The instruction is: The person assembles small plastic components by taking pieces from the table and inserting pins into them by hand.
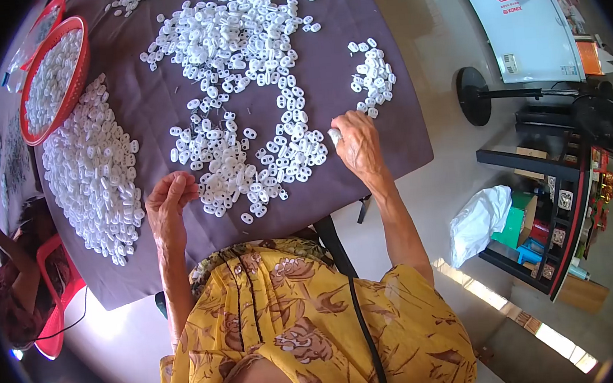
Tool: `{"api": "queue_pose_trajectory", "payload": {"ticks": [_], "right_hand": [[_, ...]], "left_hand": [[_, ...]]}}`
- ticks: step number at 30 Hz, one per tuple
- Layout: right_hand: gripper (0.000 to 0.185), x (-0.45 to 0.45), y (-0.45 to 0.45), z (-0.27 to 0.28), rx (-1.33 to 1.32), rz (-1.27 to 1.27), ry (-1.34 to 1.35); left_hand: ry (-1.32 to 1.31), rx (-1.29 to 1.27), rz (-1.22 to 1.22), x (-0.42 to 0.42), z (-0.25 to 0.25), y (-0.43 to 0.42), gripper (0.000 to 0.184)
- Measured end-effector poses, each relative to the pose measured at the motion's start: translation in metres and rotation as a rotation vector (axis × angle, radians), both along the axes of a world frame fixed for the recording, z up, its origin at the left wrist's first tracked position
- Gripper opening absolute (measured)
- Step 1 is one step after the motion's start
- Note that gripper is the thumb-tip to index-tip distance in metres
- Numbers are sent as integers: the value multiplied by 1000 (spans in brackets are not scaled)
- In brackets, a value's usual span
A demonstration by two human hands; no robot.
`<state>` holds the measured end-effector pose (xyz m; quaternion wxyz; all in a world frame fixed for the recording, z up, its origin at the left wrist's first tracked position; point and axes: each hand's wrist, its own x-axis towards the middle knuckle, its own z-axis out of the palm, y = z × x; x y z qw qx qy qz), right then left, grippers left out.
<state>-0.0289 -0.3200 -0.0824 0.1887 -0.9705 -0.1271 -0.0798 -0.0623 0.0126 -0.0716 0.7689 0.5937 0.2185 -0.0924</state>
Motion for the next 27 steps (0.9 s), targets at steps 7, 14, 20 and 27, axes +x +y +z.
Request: {"api": "queue_pose_trajectory", "payload": {"ticks": [7, 14, 20, 27], "right_hand": [[14, -2, -6, -4, 6, -101, -81], [14, -4, -26, -8, -138, -183, -84], [39, 16, -26, 6, -153, -319, -11], [42, 18, -31, 5, -186, -377, 103]], "left_hand": [[2, 18, -1, -3, -4, 4, 18], [-4, -3, 1, -2, -3, 5, 17], [-1, 5, 10, -3, -4, 7, 17], [14, 18, 24, -2, -4, 7, 19]]}}
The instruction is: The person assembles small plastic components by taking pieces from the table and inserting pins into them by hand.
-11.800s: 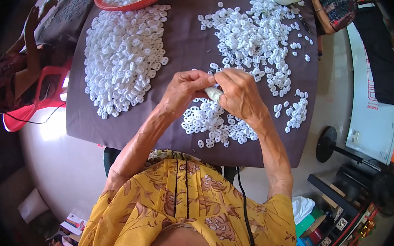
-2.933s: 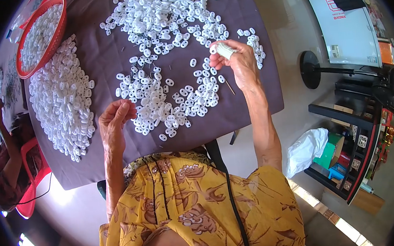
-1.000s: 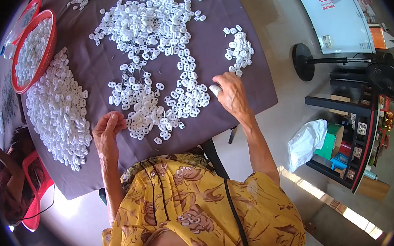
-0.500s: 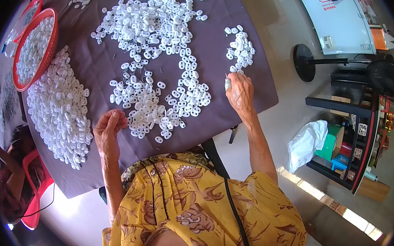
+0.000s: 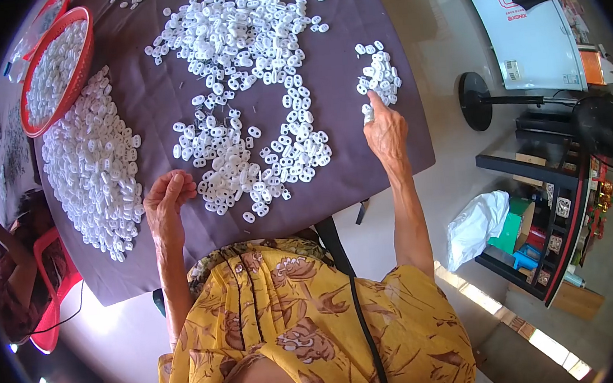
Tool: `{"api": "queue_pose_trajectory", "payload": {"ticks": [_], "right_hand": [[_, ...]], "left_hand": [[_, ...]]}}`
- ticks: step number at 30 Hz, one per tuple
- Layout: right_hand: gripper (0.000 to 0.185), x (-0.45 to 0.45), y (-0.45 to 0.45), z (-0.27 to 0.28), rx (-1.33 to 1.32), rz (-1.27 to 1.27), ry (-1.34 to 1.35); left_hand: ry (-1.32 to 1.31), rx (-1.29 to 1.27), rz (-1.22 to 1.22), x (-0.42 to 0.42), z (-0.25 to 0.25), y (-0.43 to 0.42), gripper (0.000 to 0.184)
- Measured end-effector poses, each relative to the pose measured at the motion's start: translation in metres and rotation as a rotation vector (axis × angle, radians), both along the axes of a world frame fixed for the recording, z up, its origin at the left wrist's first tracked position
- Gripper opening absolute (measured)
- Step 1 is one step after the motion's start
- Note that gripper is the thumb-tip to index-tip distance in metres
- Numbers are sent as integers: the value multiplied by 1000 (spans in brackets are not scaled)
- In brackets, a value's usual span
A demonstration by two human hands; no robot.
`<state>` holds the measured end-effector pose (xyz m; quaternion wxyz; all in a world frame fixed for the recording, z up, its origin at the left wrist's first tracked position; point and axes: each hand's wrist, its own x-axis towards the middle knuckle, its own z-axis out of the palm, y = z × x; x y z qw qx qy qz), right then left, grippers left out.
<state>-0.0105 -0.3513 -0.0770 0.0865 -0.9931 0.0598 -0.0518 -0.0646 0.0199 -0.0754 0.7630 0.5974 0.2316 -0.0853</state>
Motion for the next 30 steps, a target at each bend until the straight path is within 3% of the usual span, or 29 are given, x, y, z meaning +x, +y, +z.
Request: {"api": "queue_pose_trajectory", "payload": {"ticks": [10, 22, 28, 30], "right_hand": [[38, 9, -5, 3, 220, -9, 18], [30, 30, 2, -13, 66, 11, -39], [23, 27, 14, -11, -11, 143, -147], [17, 25, 29, 2, 860, -257, 144]], "left_hand": [[-4, -2, -12, -1, -3, -1, 18], [3, -7, -3, -1, -3, -1, 17], [-3, -9, -17, 0, -4, -2, 17], [-1, -2, -14, 0, -2, -2, 18]]}}
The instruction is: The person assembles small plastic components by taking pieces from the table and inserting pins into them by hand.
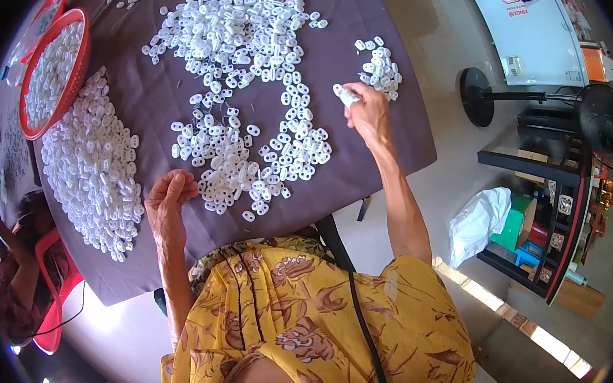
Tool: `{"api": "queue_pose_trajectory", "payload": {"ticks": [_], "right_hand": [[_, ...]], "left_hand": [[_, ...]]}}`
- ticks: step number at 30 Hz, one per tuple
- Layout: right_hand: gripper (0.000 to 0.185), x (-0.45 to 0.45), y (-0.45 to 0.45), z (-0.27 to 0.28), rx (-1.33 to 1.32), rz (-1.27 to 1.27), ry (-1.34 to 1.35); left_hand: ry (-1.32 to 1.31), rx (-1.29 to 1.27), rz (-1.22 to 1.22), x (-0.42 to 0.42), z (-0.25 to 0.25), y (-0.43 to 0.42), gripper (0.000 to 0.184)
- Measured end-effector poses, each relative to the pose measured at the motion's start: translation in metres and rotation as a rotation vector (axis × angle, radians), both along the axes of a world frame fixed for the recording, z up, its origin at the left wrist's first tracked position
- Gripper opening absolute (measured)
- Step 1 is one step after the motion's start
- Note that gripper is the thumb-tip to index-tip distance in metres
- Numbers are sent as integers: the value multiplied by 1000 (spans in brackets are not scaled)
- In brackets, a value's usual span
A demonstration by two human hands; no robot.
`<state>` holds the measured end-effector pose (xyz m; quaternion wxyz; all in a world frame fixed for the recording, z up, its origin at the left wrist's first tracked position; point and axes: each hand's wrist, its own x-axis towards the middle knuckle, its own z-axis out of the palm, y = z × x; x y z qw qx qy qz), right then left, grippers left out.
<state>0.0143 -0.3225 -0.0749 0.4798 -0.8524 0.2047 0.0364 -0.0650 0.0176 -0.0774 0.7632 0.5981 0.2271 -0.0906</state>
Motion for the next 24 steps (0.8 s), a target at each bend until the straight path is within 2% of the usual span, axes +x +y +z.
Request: {"api": "queue_pose_trajectory", "payload": {"ticks": [1, 2, 4, 14, 24], "right_hand": [[17, -1, 9, 10, 198, -28, 6], [17, -2, 11, 10, 199, -29, 8], [18, -4, 12, 11, 483, -67, 0], [14, -11, 44, 5, 504, -17, 2], [16, -15, 54, 35, 469, -35, -80]], "left_hand": [[0, 4, -1, 0, 1, 0, 18], [2, 5, -2, -1, 1, 0, 18], [9, 5, -4, 0, 1, 0, 18], [10, 6, 9, 0, 1, 0, 21], [17, 1, -13, 1, -1, -2, 18]]}}
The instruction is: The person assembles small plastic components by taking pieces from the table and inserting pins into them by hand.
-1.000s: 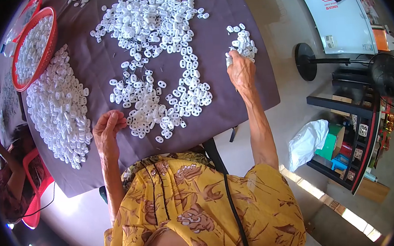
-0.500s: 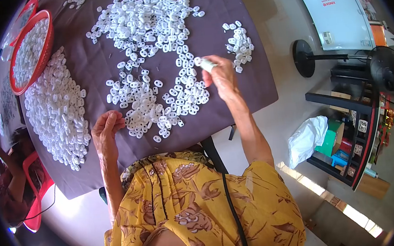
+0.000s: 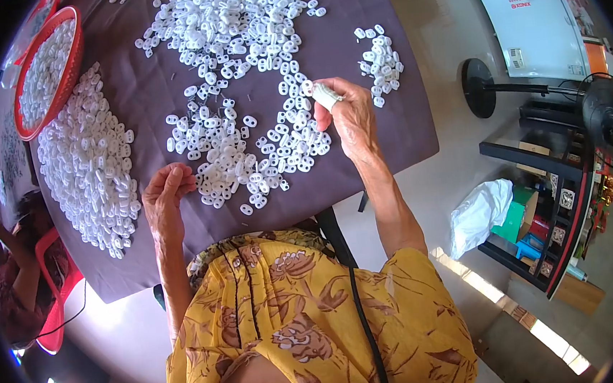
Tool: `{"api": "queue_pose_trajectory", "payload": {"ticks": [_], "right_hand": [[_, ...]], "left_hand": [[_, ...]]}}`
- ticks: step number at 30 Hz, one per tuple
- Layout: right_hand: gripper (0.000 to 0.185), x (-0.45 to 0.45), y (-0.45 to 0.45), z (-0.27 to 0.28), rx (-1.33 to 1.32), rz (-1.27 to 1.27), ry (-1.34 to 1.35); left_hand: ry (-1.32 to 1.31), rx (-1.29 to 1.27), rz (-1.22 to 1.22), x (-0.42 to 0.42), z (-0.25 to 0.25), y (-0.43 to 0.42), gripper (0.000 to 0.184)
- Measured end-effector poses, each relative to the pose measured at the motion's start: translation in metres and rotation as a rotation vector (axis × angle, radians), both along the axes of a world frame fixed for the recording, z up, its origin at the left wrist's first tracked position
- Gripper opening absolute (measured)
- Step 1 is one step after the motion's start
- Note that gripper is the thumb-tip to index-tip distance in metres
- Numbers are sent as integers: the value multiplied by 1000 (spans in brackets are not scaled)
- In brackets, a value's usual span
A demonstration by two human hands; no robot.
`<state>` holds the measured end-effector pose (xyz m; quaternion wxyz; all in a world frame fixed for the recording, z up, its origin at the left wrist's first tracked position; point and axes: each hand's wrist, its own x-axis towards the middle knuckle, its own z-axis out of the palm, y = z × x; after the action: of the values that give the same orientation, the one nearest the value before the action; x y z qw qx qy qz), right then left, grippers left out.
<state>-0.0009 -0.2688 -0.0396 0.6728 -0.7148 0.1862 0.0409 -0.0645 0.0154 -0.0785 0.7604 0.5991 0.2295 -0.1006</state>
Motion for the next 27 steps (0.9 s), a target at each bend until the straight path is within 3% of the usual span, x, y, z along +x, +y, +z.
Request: {"api": "queue_pose_trajectory", "payload": {"ticks": [9, 16, 18, 21, 22, 24, 27], "right_hand": [[12, -5, 3, 8, -189, 59, -143], [15, -6, 10, -18, -277, 173, 23], [16, -7, -15, -40, -403, 88, -102], [19, 2, -67, -33, -573, -142, 0], [20, 7, -90, -41, -830, -119, -88], [22, 17, -117, -49, -918, -128, -36], [24, 27, -122, -50, -1108, -38, -160]], "left_hand": [[4, 0, 11, 0, 1, 0, 19], [-6, -14, 12, -1, -2, 2, 17], [-4, -21, 22, -2, -2, 4, 17], [-2, -28, 26, -2, -4, 5, 16], [-4, -23, 22, -2, -4, 4, 16], [-13, -20, 18, -1, -4, 3, 16], [-24, -14, 14, -1, -3, 3, 16]]}}
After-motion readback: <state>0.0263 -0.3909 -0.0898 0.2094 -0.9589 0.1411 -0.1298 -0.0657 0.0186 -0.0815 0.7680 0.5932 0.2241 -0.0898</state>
